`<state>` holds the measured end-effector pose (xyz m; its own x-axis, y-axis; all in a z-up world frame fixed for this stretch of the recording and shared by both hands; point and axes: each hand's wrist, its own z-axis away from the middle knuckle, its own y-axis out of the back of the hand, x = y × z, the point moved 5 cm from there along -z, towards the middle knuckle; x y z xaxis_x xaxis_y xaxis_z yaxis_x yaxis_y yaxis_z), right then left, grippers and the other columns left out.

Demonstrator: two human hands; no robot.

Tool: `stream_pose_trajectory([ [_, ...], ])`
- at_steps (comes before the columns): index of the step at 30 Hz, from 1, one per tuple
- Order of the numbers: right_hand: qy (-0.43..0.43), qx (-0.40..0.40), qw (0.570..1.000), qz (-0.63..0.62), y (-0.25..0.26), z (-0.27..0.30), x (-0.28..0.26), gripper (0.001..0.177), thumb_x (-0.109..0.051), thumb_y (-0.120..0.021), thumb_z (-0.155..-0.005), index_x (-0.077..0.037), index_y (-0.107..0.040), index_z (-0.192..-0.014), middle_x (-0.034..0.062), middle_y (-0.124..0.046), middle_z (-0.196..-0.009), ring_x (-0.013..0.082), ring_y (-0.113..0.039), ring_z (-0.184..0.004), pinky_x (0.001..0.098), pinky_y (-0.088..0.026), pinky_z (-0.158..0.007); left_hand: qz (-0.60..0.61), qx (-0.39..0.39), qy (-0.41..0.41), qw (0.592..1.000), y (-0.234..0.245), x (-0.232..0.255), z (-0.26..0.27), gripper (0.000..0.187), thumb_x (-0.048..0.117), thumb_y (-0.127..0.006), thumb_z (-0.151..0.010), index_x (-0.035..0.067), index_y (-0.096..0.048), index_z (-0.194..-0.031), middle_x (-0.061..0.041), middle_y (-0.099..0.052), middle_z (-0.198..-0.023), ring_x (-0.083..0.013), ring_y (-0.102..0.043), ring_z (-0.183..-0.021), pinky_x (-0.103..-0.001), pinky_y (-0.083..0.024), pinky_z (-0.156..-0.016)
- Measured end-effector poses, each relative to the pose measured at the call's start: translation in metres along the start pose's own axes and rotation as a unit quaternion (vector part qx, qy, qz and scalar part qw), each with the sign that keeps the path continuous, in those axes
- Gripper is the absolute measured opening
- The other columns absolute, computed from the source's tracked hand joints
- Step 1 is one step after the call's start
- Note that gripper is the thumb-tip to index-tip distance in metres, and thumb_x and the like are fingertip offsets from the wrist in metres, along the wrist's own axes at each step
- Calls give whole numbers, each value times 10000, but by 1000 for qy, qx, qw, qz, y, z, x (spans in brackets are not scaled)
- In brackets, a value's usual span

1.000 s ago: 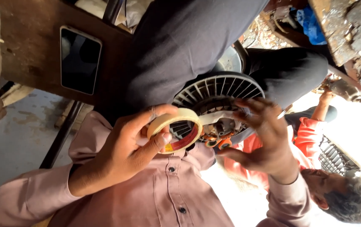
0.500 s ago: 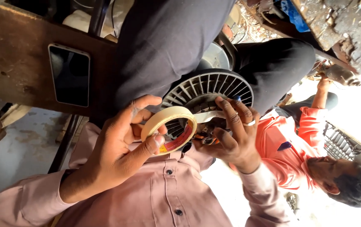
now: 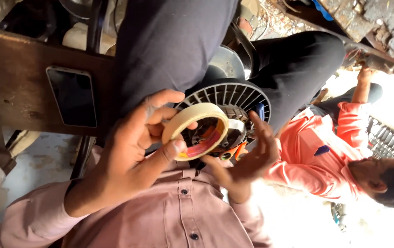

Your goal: Applying insulation tape to the coils of a fan motor.

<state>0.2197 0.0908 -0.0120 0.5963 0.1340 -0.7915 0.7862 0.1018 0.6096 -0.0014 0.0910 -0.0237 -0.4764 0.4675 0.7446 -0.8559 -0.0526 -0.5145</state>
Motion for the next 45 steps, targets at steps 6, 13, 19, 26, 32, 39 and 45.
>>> stream_pose_trajectory([
  [6,-71,-109,991,-32,31,-50,2,157,-41,-702,-954,27,-702,-1095,157,-697,-1114,231,-661,-1034,291,-535,-896,-75,-25,9,997,4,12,-18,539,52,-595,-1039,-46,-355,-1511,-206,-720,-1239,-205,-767,-1075,-310,-656,-910],
  [13,-54,-202,978,-9,19,-72,7,232,18,-853,-819,-25,-773,-1033,71,-682,-1005,144,-640,-873,227,-517,-746,-171,-43,-38,984,3,34,-26,545,46,-612,-1043,-51,-363,-1519,-208,-747,-1232,-220,-810,-1073,-302,-629,-902],
  [19,-6,-213,976,34,14,-75,4,297,25,-877,-764,-63,-780,-1030,68,-673,-985,147,-626,-850,231,-513,-693,-247,-67,-104,961,-7,62,-40,621,-5,-679,-936,-75,-361,-1465,-260,-708,-1236,-257,-802,-1028,-312,-622,-850],
  [26,37,-220,973,62,12,-78,1,317,41,-890,-774,-65,-770,-1048,68,-676,-990,158,-631,-857,256,-493,-697,-315,-73,-64,944,-3,70,-43,619,-23,-691,-913,-60,-425,-1471,-195,-733,-1041,-230,-784,-835,-307,-616,-693],
  [32,36,-225,971,67,13,-80,1,319,39,-891,-768,-63,-774,-1048,77,-675,-992,146,-618,-832,271,-493,-717,-375,-36,-149,914,0,77,-41,400,-37,-701,-909,-80,-567,-1284,-235,-693,-1108,-283,-777,-933,-300,-603,-760],
  [39,-42,-230,972,16,14,-74,5,291,42,-867,-823,-83,-761,-1063,63,-665,-1027,128,-641,-866,236,-520,-713,-389,-25,-111,914,7,61,-27,224,8,-716,-900,-70,-689,-1107,-198,-671,-1171,-209,-757,-826,-249,-604,-686],
  [45,46,-240,965,100,10,-82,-5,288,22,-884,-783,-63,-774,-1035,78,-667,-982,179,-620,-869,287,-496,-723,-402,-15,-99,910,11,57,-23,192,14,-733,-917,-78,-690,-1080,-152,-700,-1176,-193,-770,-835,-249,-610,-684],
])
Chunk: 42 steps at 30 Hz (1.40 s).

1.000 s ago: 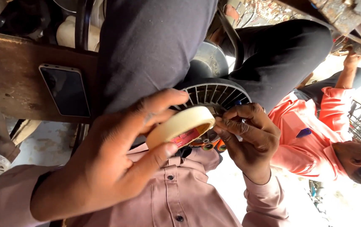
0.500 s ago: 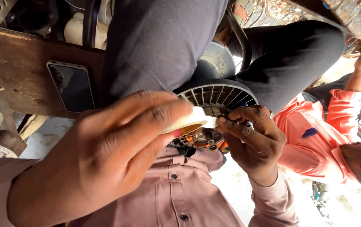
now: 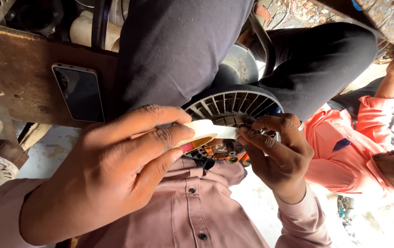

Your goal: Applying insulation tape to the coils of a fan motor.

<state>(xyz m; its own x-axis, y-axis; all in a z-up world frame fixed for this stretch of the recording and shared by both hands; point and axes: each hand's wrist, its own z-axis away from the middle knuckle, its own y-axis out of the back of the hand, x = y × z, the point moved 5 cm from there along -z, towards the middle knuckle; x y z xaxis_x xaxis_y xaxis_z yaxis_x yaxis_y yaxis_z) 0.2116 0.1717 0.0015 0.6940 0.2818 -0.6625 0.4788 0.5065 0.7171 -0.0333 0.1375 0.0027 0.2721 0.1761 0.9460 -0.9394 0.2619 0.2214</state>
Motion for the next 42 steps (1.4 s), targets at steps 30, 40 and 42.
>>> stream_pose_trajectory([
  [30,6,-19,998,55,-11,-7,-18,279,-156,-926,-741,-151,-789,-985,57,-647,-1116,249,-511,-1074,383,-366,-943,116,57,53,990,-9,-19,51,277,51,-752,-899,-46,-669,-1145,-136,-692,-1237,-185,-796,-877,-241,-639,-672],
  [40,65,-20,992,103,-17,-3,-26,245,-85,-897,-777,-112,-772,-987,53,-660,-1039,275,-538,-1007,419,-389,-923,98,59,37,993,-6,-16,51,276,84,-760,-914,-26,-669,-1150,-123,-703,-1216,-190,-790,-828,-238,-633,-636],
  [42,62,-9,991,116,-19,1,-27,234,-80,-895,-790,-105,-765,-983,54,-659,-1041,282,-542,-1013,422,-395,-929,111,63,38,991,-8,-19,52,268,81,-752,-920,-26,-666,-1150,-123,-701,-1220,-190,-794,-850,-243,-617,-655],
])
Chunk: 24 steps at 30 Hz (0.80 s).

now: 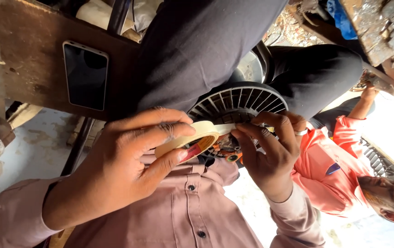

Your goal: Applying insulation tape to the coils of a fan motor.

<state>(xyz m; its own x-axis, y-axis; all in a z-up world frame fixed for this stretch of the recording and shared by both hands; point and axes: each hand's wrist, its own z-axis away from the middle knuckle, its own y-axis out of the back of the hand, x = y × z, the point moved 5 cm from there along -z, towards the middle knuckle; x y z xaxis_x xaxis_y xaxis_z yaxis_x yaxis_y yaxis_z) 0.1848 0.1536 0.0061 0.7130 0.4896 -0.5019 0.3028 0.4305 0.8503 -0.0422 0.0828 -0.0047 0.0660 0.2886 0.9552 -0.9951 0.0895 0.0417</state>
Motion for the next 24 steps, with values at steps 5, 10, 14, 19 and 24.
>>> stream_pose_trajectory([
  [5,-19,-9,1000,15,0,1,0,221,-45,-879,-827,-94,-743,-994,56,-662,-1043,286,-560,-1023,428,-409,-928,23,-3,-1,1000,0,-2,1,271,79,-743,-936,-33,-658,-1168,-123,-699,-1210,-210,-796,-941,-250,-611,-717],
  [10,-13,-24,997,-74,1,4,14,552,-351,-929,-736,-74,-711,-1160,144,-644,-1150,289,-602,-1097,421,-470,-926,8,-1,33,999,1,-6,3,269,59,-730,-910,-12,-680,-1164,-130,-724,-1189,-217,-797,-950,-271,-640,-759],
  [14,53,-32,991,-119,8,-11,2,966,-514,-876,-650,2,-477,-1363,240,-565,-1298,381,-554,-1214,495,-444,-1013,-3,11,22,1000,1,-3,5,275,59,-737,-909,-10,-682,-1170,-136,-723,-1190,-238,-784,-1007,-296,-631,-808],
  [19,173,-47,984,-12,-17,18,7,988,-438,-975,-791,-112,-345,-1479,215,-579,-1416,395,-586,-1297,526,-435,-1058,2,2,18,1000,1,0,0,273,38,-729,-907,-22,-676,-1168,-138,-709,-1200,-238,-784,-1021,-285,-644,-810],
  [24,153,47,986,-42,-29,32,9,958,-391,-958,-811,-114,-315,-1465,253,-562,-1392,420,-578,-1281,545,-476,-1064,16,6,-1,1000,0,5,-13,250,38,-731,-919,-38,-666,-1149,-136,-695,-1199,-211,-777,-1017,-274,-623,-799],
])
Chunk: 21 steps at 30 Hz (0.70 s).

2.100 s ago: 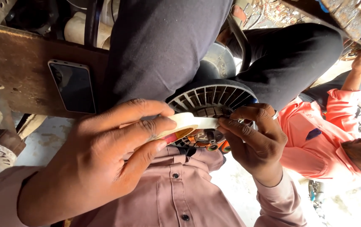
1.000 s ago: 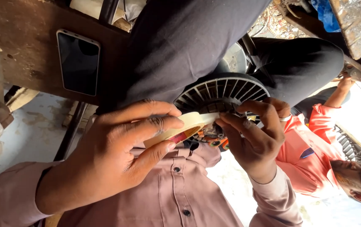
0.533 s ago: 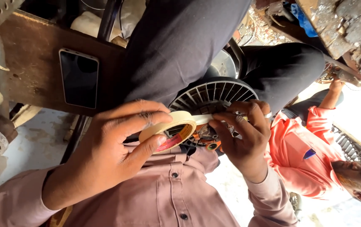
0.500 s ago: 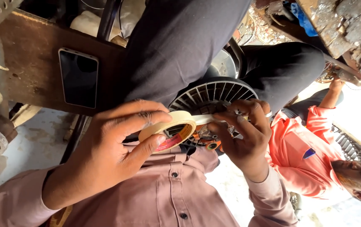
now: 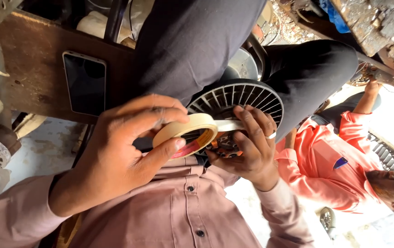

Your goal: Applying insulation tape to the coils of a fan motor.

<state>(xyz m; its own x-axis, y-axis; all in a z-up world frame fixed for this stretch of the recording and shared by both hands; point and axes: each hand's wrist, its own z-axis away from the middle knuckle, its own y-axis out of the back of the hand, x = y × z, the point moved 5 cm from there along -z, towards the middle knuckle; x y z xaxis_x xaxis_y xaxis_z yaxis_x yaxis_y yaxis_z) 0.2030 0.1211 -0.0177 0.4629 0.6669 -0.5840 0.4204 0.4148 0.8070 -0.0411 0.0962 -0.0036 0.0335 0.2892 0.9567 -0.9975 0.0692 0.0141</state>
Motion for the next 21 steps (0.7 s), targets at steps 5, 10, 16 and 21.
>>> stream_pose_trajectory([
  [5,-98,128,987,-15,-17,13,-11,986,-398,-918,-776,-97,-278,-1463,220,-498,-1468,393,-540,-1347,522,-505,-1147,36,-16,-24,999,-4,5,-25,222,40,-749,-934,-38,-670,-1126,-118,-693,-1157,-148,-781,-946,-239,-612,-744],
  [10,-275,295,896,-186,-35,23,-25,950,-316,-955,-877,-185,-270,-1522,211,-352,-1642,310,-516,-1393,439,-531,-1138,58,-39,-61,996,-15,17,-54,198,60,-756,-964,-12,-671,-1128,-108,-693,-1123,-131,-770,-936,-232,-607,-762],
  [16,-316,261,871,-270,-7,39,-6,661,-196,-790,-928,-13,-499,-1492,208,-539,-1470,305,-520,-1430,402,-433,-1227,58,-64,35,996,-26,-5,-48,393,82,-702,-960,6,-576,-1324,-79,-735,-909,-135,-765,-834,-277,-602,-752],
  [21,-282,164,933,-150,18,21,18,198,-50,-717,-957,7,-725,-1146,158,-677,-1292,269,-624,-1228,351,-511,-1054,101,-54,6,993,-23,-6,-37,358,125,-654,-1062,-4,-553,-1380,-118,-750,-1130,-156,-777,-1050,-273,-657,-898],
])
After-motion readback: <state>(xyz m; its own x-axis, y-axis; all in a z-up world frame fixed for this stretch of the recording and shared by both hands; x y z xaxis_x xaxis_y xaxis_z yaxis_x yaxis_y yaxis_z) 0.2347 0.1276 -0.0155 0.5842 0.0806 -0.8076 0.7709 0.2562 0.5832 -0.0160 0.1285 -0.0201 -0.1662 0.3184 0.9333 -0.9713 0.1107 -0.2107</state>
